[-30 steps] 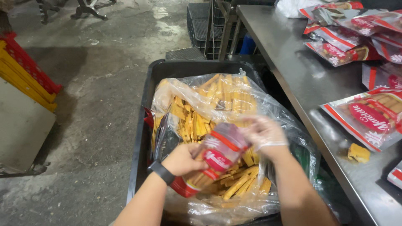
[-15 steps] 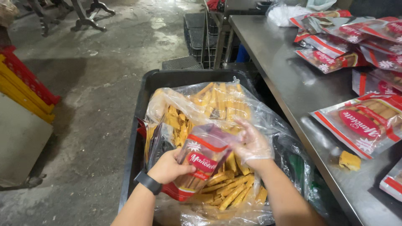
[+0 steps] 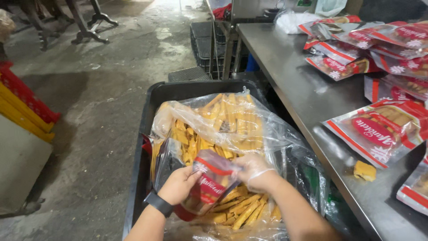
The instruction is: The person repeatedly scoops yellow snack sticks from a large plastic-lined bin into small branded snack bags, then seals and places each filled bag onto a stainless steel table. The process is repeated continuously throughout the clip.
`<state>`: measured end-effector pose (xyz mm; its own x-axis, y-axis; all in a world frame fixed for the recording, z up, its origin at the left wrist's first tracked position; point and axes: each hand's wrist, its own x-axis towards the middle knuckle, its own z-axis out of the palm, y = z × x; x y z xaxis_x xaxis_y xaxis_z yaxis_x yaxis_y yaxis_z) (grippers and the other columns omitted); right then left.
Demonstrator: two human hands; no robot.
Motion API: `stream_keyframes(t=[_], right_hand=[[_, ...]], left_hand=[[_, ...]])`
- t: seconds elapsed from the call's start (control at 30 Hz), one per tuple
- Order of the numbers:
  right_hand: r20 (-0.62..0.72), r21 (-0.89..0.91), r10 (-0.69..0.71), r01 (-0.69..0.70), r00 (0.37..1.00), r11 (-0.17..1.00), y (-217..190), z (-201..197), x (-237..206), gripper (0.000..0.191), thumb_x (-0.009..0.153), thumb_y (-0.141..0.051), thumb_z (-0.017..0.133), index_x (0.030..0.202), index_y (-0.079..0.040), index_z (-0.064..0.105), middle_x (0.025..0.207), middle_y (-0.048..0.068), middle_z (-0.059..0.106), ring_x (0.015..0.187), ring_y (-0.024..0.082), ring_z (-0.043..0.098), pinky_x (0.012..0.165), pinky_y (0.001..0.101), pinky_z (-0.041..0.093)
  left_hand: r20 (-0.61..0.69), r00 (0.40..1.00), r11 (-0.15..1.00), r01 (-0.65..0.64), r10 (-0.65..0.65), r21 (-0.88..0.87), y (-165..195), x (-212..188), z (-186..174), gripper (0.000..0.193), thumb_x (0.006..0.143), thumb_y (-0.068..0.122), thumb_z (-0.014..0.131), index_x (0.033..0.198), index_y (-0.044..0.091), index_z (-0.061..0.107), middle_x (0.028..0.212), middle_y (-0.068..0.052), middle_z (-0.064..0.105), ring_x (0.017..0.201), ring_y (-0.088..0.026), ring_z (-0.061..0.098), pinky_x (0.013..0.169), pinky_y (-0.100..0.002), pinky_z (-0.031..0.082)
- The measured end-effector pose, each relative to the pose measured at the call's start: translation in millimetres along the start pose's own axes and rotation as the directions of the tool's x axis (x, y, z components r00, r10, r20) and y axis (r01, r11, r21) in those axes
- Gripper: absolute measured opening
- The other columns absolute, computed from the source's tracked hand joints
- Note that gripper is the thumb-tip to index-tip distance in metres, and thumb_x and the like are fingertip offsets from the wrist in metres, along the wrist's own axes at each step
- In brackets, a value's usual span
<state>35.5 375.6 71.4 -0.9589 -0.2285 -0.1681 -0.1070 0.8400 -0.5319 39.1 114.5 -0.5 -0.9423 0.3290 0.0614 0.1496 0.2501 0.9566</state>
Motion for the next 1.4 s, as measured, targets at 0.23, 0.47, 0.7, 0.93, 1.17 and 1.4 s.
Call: stream_keyframes(t=[0.23, 0.47, 0.7, 0.93, 1.17, 1.4], right_hand=[[0.105, -0.091, 0.005, 0.005, 0.994, 0.996, -3.6, 11.0, -0.7, 0.018, 0.084, -0.035, 0.071, 0.092, -0.021, 0.080, 0.094, 0.006, 0.077, 0.091, 0.027, 0.073, 0.084, 0.0403, 0.056], [0.035, -0.144, -0.150, 0.153, 0.988, 0.978, -1.0, 18.3, 5.1, 0.016, 0.089, -0.030, 0.069, 0.099, -0.017, 0.071, 0.099, 0.009, 0.073, 0.098, 0.031, 0.068, 0.085, 0.0441, 0.054], [-0.001, -0.118, -0.294, 0.292, 0.956, 0.949, 5.8, 20.6, 7.7, 0.022, 0.085, -0.031, 0.072, 0.102, -0.016, 0.072, 0.097, 0.012, 0.072, 0.095, 0.034, 0.068, 0.084, 0.0462, 0.053], [0.088, -0.088, -0.179, 0.187, 0.980, 0.978, -2.4, 15.7, 0.1, 0.026, 0.080, -0.032, 0.073, 0.103, -0.018, 0.073, 0.098, 0.012, 0.071, 0.094, 0.033, 0.068, 0.083, 0.0460, 0.054], [0.072, -0.216, -0.281, 0.290, 0.957, 0.932, -14.4, 16.5, -4.8, 0.017, 0.090, -0.025, 0.063, 0.100, -0.015, 0.071, 0.100, 0.011, 0.070, 0.101, 0.034, 0.065, 0.086, 0.0490, 0.051], [0.099, -0.098, -0.222, 0.232, 0.970, 0.968, -8.5, 22.7, -4.7, 0.018, 0.087, -0.029, 0.067, 0.099, -0.018, 0.073, 0.097, 0.009, 0.073, 0.094, 0.031, 0.070, 0.083, 0.0463, 0.055]], left_hand=[[-0.283, 0.952, 0.912, 0.010, 0.117, 0.410, 12.9, -5.7, -7.2, 0.024, 0.095, 0.023, 0.062, 0.105, 0.004, 0.072, 0.093, -0.018, 0.073, 0.086, -0.031, 0.069, 0.074, -0.039, 0.054], [-0.178, 0.975, 0.989, 0.143, -0.135, 0.037, 14.3, -3.3, -14.3, 0.031, 0.099, 0.027, 0.056, 0.103, 0.000, 0.070, 0.081, -0.010, 0.075, 0.076, -0.017, 0.072, 0.073, -0.032, 0.058], [-0.089, 0.985, 0.982, 0.158, -0.149, 0.103, 6.9, -3.4, -13.1, 0.032, 0.100, 0.027, 0.055, 0.109, 0.000, 0.071, 0.083, -0.008, 0.075, 0.075, -0.015, 0.068, 0.073, -0.030, 0.056], [-0.064, 0.993, 0.993, -0.094, 0.098, 0.067, -4.5, -2.8, -8.7, 0.031, 0.100, 0.025, 0.055, 0.113, 0.001, 0.070, 0.093, -0.008, 0.078, 0.085, -0.015, 0.071, 0.081, -0.030, 0.054], [-0.007, 0.984, 0.970, 0.176, -0.178, 0.170, 5.1, -4.0, 2.0, 0.030, 0.101, 0.028, 0.057, 0.113, 0.006, 0.072, 0.082, -0.014, 0.074, 0.072, -0.024, 0.067, 0.072, -0.037, 0.055], [0.029, 0.997, 0.975, 0.062, -0.070, 0.214, 3.7, -0.8, 10.9, 0.029, 0.097, 0.024, 0.057, 0.113, 0.006, 0.074, 0.085, -0.011, 0.077, 0.077, -0.020, 0.072, 0.077, -0.032, 0.056]])
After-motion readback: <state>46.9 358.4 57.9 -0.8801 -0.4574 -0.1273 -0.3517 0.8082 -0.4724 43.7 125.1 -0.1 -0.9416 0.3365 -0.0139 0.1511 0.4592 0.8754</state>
